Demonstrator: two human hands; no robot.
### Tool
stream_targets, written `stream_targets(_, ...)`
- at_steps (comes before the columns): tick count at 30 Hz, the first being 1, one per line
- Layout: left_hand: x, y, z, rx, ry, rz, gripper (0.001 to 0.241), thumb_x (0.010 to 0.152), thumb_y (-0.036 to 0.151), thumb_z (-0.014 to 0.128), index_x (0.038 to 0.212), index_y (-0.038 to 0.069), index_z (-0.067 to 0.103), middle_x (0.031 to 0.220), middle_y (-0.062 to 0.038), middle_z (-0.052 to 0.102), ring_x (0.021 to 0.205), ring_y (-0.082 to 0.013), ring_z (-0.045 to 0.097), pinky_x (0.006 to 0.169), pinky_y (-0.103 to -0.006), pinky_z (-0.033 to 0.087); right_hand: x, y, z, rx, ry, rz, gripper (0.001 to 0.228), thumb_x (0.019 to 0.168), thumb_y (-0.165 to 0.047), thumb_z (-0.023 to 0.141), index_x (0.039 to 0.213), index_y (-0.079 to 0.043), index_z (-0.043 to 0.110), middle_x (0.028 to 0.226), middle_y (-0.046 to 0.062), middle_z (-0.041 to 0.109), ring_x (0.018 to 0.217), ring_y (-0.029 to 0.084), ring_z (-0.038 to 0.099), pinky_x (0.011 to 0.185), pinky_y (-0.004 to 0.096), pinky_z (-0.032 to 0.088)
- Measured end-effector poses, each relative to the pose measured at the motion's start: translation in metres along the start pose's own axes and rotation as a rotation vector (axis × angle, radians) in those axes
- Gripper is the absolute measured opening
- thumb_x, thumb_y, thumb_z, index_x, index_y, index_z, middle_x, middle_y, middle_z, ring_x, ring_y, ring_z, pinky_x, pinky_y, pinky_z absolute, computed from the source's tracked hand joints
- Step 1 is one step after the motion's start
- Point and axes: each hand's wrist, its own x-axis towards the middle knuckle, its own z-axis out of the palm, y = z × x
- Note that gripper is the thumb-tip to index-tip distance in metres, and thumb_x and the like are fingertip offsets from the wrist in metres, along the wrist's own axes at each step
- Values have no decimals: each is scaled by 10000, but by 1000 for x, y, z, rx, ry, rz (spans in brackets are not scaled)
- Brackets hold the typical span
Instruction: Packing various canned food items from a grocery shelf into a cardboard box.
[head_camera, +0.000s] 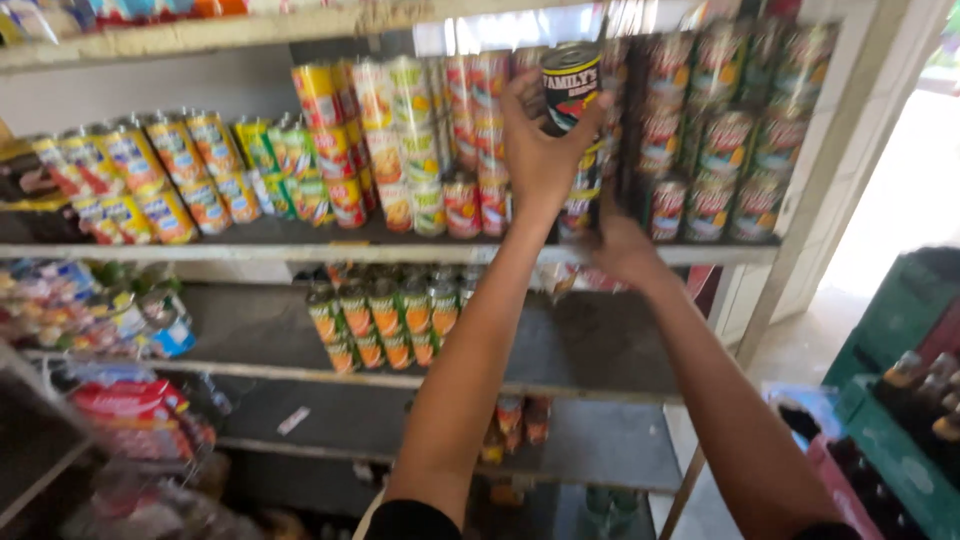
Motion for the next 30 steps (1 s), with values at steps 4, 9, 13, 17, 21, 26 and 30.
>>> stream_targets(4, -75, 11, -51, -88, -116, -107, 731, 819, 211, 922, 1349, -3, 466, 1226, -130, 657, 1087, -189, 676, 961, -333, 577, -67, -30, -13, 546, 69, -34, 1017, 802, 15, 518, 1742, -17, 132, 1600, 222, 485, 1113, 403, 553, 961, 338, 531)
stream_targets(9, -201, 32, -125, 0, -390, -347, 667, 809, 131, 919, 1350, 69, 535, 1265, -84, 657, 1160, -183, 667, 1016, -339, 574, -165, -107, -24, 1136, 74, 231, 572, 1049, -198, 479, 1575, -51, 308, 1574, 89, 468, 1440, 165, 487, 1186, 291, 432)
stream_targets(13, -310, 17, -181, 237, -513, -513, 692, 734, 109, 916, 1317, 100, 543, 1261, -87, 647, 1180, -226, 667, 1003, -355, 552, -249, -72, 37, 865, -162, 133, 703, 1039, -168, 696, 1610, -61, 300, 1581, 130, 457, 1446, 217, 477, 1184, 350, 427)
stream_targets(17, -440, -12, -240, 53, -599, -864, 641, 811, 135, 857, 1368, 121, 540, 1381, -95, 573, 1213, -274, 692, 1035, -376, 574, -345, -40, 102, 480, -391, 495, 613, 911, -309, 808, 1409, -64, 548, 1257, 119, 669, 1171, 205, 674, 951, 343, 582)
stream_targets(21, -575, -29, -301, 304, -816, -891, 674, 838, 271, 868, 1423, 135, 562, 1495, -126, 445, 1403, -364, 489, 1165, -461, 434, -467, 33, 196, 270, -489, 618, 554, 916, -350, 869, 1293, -25, 626, 1139, 137, 724, 1052, 199, 705, 891, 366, 570)
stream_targets(26, -721, -37, -372, 515, -1125, -1388, 662, 919, 381, 756, 1467, 121, 493, 1579, -116, 375, 1445, -371, 392, 1172, -487, 381, -594, 72, 283, 573, -496, 1213, 624, 858, -324, 852, 1270, 12, 528, 1133, 117, 676, 999, 196, 677, 796, 369, 591)
stream_targets(30, -793, -41, -396, 621, -1288, -1473, 749, 917, 302, 741, 1538, 57, 402, 1638, -139, 274, 1455, -475, 288, 1183, -536, 326, -690, 115, 358, 631, -412, 1481, 680, 810, -140, 823, 1308, 41, 397, 1163, 127, 610, 967, 202, 664, 789, 386, 609)
